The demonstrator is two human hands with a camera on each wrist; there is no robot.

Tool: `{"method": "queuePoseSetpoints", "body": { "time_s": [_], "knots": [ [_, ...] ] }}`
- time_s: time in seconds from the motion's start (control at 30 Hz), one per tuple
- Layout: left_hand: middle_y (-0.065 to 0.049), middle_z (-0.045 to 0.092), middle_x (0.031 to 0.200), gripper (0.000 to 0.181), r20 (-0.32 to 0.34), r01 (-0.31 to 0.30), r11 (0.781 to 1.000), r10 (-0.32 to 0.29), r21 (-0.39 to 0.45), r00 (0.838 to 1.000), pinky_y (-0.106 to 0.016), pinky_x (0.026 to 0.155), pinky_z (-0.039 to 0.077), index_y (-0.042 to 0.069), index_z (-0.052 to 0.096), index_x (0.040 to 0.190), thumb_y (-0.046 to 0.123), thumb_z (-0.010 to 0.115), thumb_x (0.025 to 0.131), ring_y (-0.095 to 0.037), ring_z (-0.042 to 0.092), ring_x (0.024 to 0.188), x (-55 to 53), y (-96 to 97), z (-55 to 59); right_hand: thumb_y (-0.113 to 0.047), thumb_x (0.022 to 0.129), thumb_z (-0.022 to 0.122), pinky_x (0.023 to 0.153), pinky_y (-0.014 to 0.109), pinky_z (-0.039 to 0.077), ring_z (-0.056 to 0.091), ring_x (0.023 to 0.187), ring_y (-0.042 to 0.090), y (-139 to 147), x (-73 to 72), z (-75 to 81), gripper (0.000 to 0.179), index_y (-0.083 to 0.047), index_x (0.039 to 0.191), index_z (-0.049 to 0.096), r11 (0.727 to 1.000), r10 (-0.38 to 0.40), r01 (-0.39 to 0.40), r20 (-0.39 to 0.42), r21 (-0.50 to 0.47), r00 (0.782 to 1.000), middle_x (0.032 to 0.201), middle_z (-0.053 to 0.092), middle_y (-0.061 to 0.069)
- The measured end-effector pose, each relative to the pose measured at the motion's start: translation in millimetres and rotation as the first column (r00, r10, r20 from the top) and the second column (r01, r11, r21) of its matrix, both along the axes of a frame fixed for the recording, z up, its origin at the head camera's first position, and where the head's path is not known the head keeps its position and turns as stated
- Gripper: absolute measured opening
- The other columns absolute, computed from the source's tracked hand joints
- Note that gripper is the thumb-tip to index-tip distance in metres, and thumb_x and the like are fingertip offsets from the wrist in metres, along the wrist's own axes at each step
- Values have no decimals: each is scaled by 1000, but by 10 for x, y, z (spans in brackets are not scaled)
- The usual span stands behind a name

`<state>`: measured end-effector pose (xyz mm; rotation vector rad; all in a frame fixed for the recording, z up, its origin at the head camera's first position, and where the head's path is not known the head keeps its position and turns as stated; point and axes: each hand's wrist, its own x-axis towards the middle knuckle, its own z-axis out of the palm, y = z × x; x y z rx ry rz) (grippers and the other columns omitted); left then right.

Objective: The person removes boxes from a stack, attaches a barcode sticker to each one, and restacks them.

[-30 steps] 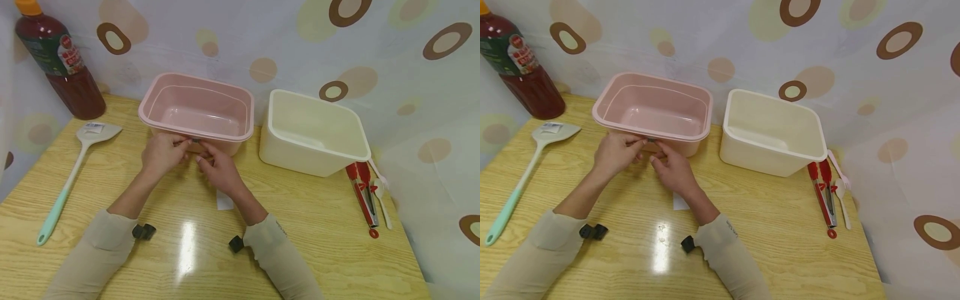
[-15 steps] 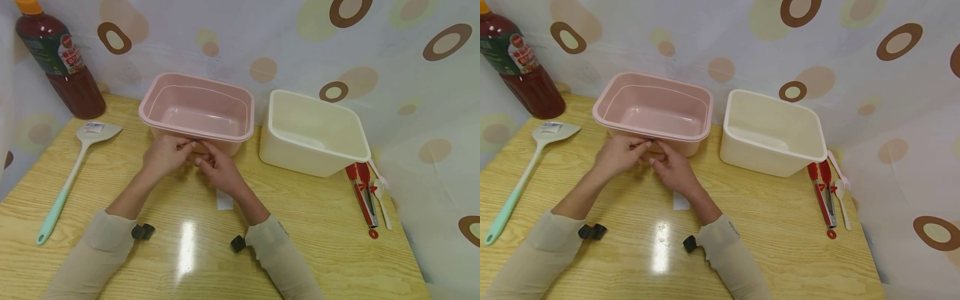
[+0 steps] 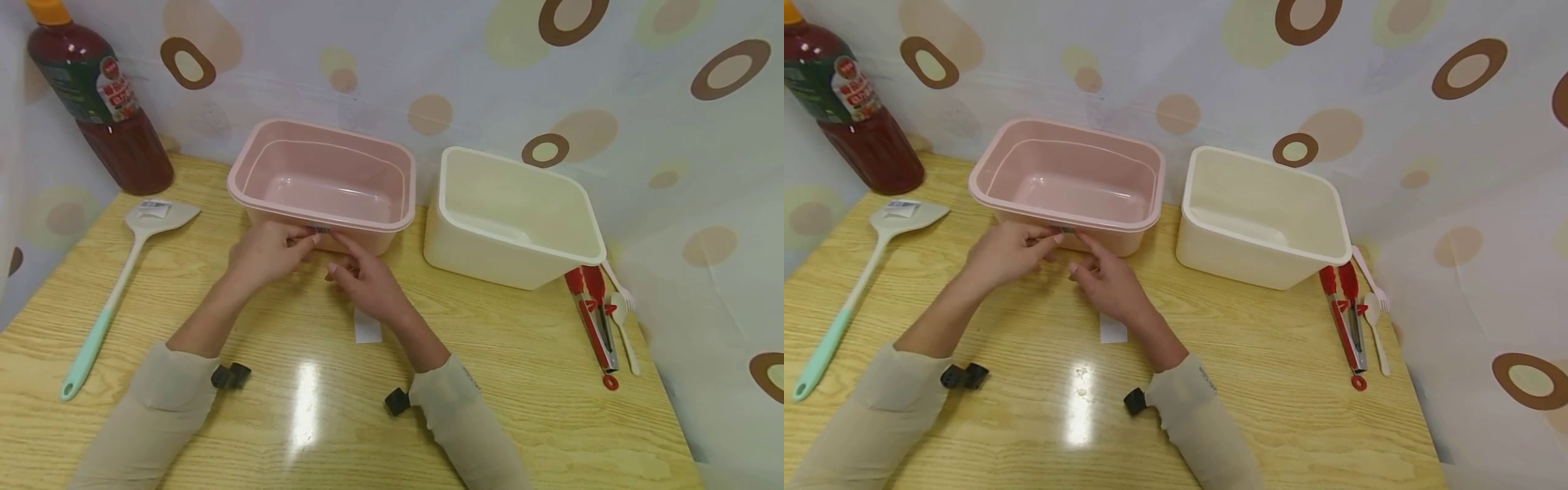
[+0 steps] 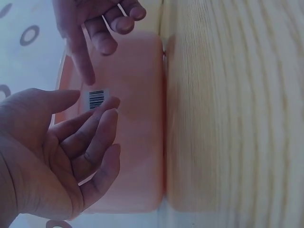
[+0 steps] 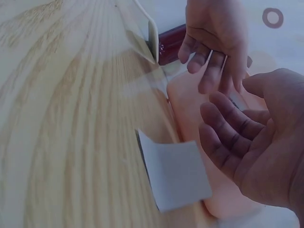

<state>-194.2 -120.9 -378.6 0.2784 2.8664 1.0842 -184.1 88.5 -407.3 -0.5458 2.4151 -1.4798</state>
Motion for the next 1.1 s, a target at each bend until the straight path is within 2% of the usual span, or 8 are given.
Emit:
{"method": "queuePoseSetpoints", "body": {
  "time_s": [0.17, 0.33, 0.4, 0.53, 0.6, 0.77, 0.9, 1.1],
  "knots": [
    [-6, 76, 82, 39, 6, 37, 999, -37, -4, 999, -30, 52, 43, 14, 79, 88, 42, 56, 102, -16, 56, 58, 2, 16, -7, -25, 105, 57, 76, 33, 60, 72, 88, 26, 189, 36, 42, 42, -26, 146, 55, 998, -34, 35, -15, 60, 999, 98, 75, 6],
    [-5, 70, 71, 38, 23, 64, 998, -64, 4, 998, -29, 49, 41, 14, 78, 86, 42, 57, 102, -14, 55, 55, 11, 50, -26, -24, 104, 56, 72, 30, 57, 69, 84, 20, 386, 39, 49, 34, -19, 137, 64, 991, -78, 80, -26, 104, 997, 97, 73, 10],
    [-4, 68, 69, 35, 26, 101, 995, -102, 2, 995, -29, 49, 39, 15, 79, 90, 40, 58, 102, -14, 52, 54, 17, 77, -41, -23, 104, 57, 71, 29, 57, 68, 83, 19, 456, 37, 38, 34, -17, 136, 65, 990, -84, 87, -31, 114, 996, 97, 73, 12],
    [-2, 75, 89, 31, 30, 202, 979, -202, -18, 979, -29, 55, 40, 16, 79, 113, 38, 60, 101, -13, 51, 59, 37, 157, -62, -22, 103, 59, 67, 27, 55, 67, 80, 17, 575, 38, 22, 33, -15, 134, 66, 983, -82, 90, -56, 163, 995, 95, 73, 12],
    [-2, 77, 96, 34, 41, 233, 972, -231, -28, 972, -30, 59, 42, 18, 76, 122, 39, 62, 100, -13, 53, 61, 50, 197, -65, -21, 102, 60, 63, 27, 53, 66, 77, 16, 620, 40, 20, 33, -13, 134, 66, 979, -74, 86, -69, 187, 995, 94, 73, 12],
    [1, 78, 96, 36, 69, 250, 968, -247, -34, 967, -32, 65, 48, 18, 75, 124, 41, 64, 98, -12, 61, 67, 85, 263, -66, -18, 101, 63, 59, 26, 51, 65, 73, 17, 713, 55, -1, 32, -10, 132, 67, 975, -45, 62, -85, 213, 995, 94, 73, 12],
    [3, 79, 102, 39, 82, 266, 963, -262, -44, 962, -34, 73, 52, 18, 74, 126, 44, 63, 99, -10, 67, 77, 107, 294, -69, -19, 100, 64, 58, 26, 51, 64, 69, 18, 762, 87, -32, 32, -11, 131, 68, 971, -20, 35, -65, 237, 998, 93, 73, 9],
    [5, 78, 102, 39, 84, 305, 949, -299, -76, 951, -38, 81, 54, 19, 73, 127, 45, 62, 99, -10, 71, 89, 130, 335, -81, -19, 98, 63, 63, 24, 47, 56, 69, 11, 795, 139, -68, 30, -15, 128, 70, 941, 45, -29, -39, 337, 998, 86, 69, 0]
  ]
}}
